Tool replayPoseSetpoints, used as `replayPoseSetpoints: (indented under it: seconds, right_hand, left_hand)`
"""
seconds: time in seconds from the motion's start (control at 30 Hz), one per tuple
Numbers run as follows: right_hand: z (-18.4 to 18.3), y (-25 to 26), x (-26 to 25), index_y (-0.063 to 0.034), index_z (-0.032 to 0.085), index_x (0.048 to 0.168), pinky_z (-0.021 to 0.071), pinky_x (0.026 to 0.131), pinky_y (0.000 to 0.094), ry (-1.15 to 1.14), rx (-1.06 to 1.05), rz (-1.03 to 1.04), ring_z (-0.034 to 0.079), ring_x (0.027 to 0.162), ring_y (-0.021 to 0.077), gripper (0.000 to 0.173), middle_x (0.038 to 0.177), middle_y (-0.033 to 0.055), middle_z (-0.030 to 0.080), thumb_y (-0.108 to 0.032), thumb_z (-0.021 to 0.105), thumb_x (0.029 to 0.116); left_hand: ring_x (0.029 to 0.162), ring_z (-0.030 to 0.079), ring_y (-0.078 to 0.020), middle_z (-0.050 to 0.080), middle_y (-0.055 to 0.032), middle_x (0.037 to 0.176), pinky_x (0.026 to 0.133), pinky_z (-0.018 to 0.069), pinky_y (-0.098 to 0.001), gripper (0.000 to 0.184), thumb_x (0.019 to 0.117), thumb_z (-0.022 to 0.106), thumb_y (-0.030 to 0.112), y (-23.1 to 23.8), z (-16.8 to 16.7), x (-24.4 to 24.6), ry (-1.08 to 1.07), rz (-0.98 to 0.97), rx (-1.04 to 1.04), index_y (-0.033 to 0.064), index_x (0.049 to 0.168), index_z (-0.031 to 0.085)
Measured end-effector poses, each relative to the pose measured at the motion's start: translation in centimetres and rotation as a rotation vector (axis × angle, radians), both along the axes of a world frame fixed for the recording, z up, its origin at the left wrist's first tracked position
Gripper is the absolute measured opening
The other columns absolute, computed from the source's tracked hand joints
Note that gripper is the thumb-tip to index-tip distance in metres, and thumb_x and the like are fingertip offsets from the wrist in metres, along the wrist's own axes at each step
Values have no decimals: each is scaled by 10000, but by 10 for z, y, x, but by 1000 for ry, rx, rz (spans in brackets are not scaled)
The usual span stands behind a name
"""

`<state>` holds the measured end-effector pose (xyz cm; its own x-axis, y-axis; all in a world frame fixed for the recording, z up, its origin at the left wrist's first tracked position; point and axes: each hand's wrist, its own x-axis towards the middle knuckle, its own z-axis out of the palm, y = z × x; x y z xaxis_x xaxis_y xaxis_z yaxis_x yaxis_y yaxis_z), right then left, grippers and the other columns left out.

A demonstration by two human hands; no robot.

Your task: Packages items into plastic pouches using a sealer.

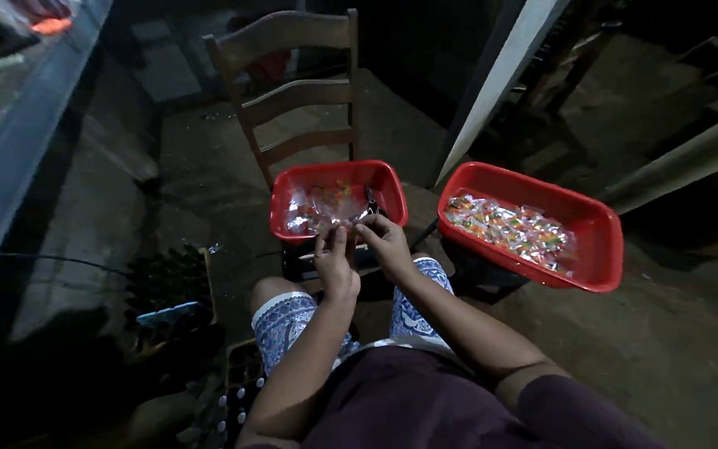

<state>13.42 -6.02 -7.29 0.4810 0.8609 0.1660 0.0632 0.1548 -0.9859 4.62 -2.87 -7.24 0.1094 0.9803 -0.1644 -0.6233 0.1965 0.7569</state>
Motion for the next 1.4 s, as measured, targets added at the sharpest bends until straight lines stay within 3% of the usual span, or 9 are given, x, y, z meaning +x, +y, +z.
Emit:
replayPoseSetpoints:
  seconds: [0.2,0.5,0.73,0.8,0.97,1.1,1.23,1.33,1.4]
  right_hand:
    - [5,-23,9,-25,666,970,523,696,231,113,21,18,596,720,43,79,817,-2,638,-88,630,1002]
    - [0,-47,17,18,660,1018,528,666,201,-263,107,-17,596,690,31,107,848,47,648,-77,613,1006]
    - [5,-65,21,-26,652,1009,517,687,222,-56,52,167,593,724,34,97,851,5,645,-119,662,985]
    - [8,-66,23,-25,666,983,496,639,201,-80,39,181,570,674,22,74,813,-2,640,-94,687,968]
    - [17,-68,27,-20,666,967,480,617,188,-185,31,271,555,653,15,42,794,0,633,-61,675,969]
    - [14,-69,28,-24,671,979,464,581,183,-151,24,222,542,624,13,63,785,-1,636,-86,682,972]
    - [9,-72,28,-35,640,1011,524,688,235,-67,18,245,592,720,50,69,838,8,632,-63,667,954]
    - [18,-72,32,-27,663,1090,562,729,250,-57,-27,316,635,774,65,144,910,29,673,-71,690,956]
    - [23,-70,32,-23,689,1053,550,704,232,-98,-45,321,632,743,47,107,883,19,692,-90,681,970]
  left_hand:
    - [862,689,-114,694,-5,955,803,595,-287,105,1058,517,72,-20,5,-1,-79,-65,-45,95,1086,615]
    - [843,681,-136,696,-37,957,802,588,-299,126,1014,551,-11,-40,12,-5,23,-108,10,63,1055,645]
    - [875,680,-117,706,-13,963,810,576,-293,133,1036,540,42,-56,16,-11,51,-156,32,118,991,639]
    - [886,673,-113,700,-13,983,812,568,-289,131,1040,534,45,-59,18,-14,61,-167,59,119,983,625]
    - [899,683,-114,707,-16,1008,820,573,-287,113,1056,525,78,-56,20,-22,84,-190,77,119,1017,622]
    - [951,693,-144,693,-52,1136,867,578,-305,236,1108,424,187,-54,14,-30,72,-314,42,94,1239,597]
    - [860,703,-145,706,-50,984,823,601,-315,164,1032,508,-15,-62,0,-33,123,-304,15,48,1118,633]
    - [815,698,-130,713,-39,945,787,602,-298,179,997,548,-61,-63,0,-35,186,-317,54,34,1090,668]
    - [812,704,-129,720,-40,936,788,610,-301,171,976,577,-76,-63,-1,-37,219,-317,106,18,1067,687]
